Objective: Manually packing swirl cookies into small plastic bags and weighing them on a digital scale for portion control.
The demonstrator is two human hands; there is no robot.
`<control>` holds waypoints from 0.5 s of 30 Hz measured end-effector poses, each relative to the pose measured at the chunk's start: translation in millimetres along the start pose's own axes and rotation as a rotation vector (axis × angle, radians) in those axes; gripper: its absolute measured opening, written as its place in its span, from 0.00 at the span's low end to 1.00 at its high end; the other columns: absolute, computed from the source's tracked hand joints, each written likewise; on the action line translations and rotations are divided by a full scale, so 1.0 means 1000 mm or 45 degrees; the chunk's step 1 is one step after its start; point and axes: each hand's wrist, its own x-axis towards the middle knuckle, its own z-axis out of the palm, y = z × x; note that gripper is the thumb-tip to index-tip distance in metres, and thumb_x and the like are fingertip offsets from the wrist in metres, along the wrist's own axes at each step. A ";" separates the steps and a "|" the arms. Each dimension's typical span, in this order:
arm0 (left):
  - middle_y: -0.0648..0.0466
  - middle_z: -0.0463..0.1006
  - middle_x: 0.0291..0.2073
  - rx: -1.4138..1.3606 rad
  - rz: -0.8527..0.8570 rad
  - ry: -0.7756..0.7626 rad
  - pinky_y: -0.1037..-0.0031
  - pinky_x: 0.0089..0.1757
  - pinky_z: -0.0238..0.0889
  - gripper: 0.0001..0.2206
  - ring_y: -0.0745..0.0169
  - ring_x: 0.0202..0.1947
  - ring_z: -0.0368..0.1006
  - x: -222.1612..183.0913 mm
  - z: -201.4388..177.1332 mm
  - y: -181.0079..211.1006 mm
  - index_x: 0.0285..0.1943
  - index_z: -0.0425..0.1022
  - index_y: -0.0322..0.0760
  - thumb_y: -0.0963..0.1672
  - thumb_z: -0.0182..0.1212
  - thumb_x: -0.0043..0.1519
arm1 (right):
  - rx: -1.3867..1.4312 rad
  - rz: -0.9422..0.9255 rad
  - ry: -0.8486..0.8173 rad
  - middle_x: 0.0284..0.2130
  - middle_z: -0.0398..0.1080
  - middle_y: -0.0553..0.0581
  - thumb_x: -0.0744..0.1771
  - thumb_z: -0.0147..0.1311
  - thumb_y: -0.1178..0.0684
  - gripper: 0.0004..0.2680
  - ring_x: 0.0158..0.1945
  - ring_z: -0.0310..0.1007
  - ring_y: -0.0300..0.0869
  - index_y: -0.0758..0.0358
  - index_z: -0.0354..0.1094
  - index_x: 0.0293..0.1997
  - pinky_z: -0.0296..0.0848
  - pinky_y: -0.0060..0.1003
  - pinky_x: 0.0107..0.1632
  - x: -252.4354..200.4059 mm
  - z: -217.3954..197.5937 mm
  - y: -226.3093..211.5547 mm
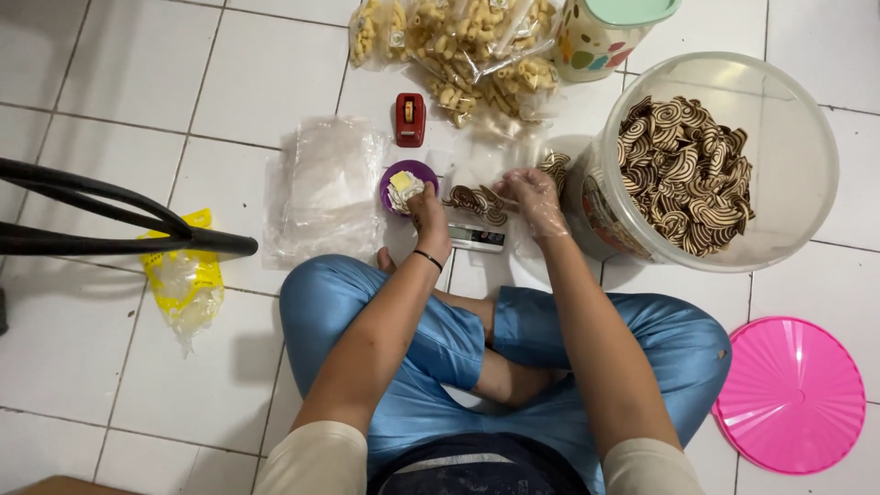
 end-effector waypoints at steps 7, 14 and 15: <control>0.42 0.57 0.59 0.418 0.222 0.108 0.55 0.61 0.52 0.21 0.43 0.62 0.59 -0.030 0.011 0.025 0.62 0.58 0.35 0.52 0.51 0.68 | -0.346 -0.262 -0.059 0.51 0.72 0.74 0.68 0.58 0.56 0.17 0.56 0.74 0.56 0.67 0.63 0.65 0.77 0.49 0.53 0.007 -0.009 -0.004; 0.47 0.73 0.42 0.623 0.502 0.084 0.59 0.52 0.63 0.11 0.46 0.48 0.73 -0.042 0.010 0.039 0.47 0.74 0.38 0.47 0.55 0.63 | -0.659 -0.498 -0.030 0.52 0.69 0.74 0.69 0.55 0.61 0.15 0.60 0.69 0.62 0.71 0.62 0.63 0.73 0.55 0.58 -0.031 -0.017 -0.036; 0.47 0.74 0.38 0.624 0.528 0.026 0.59 0.51 0.64 0.09 0.44 0.47 0.74 -0.047 0.010 0.043 0.43 0.76 0.38 0.46 0.54 0.62 | -0.733 -0.569 -0.064 0.45 0.74 0.73 0.68 0.55 0.62 0.12 0.54 0.74 0.63 0.73 0.67 0.59 0.76 0.54 0.53 -0.041 -0.017 -0.043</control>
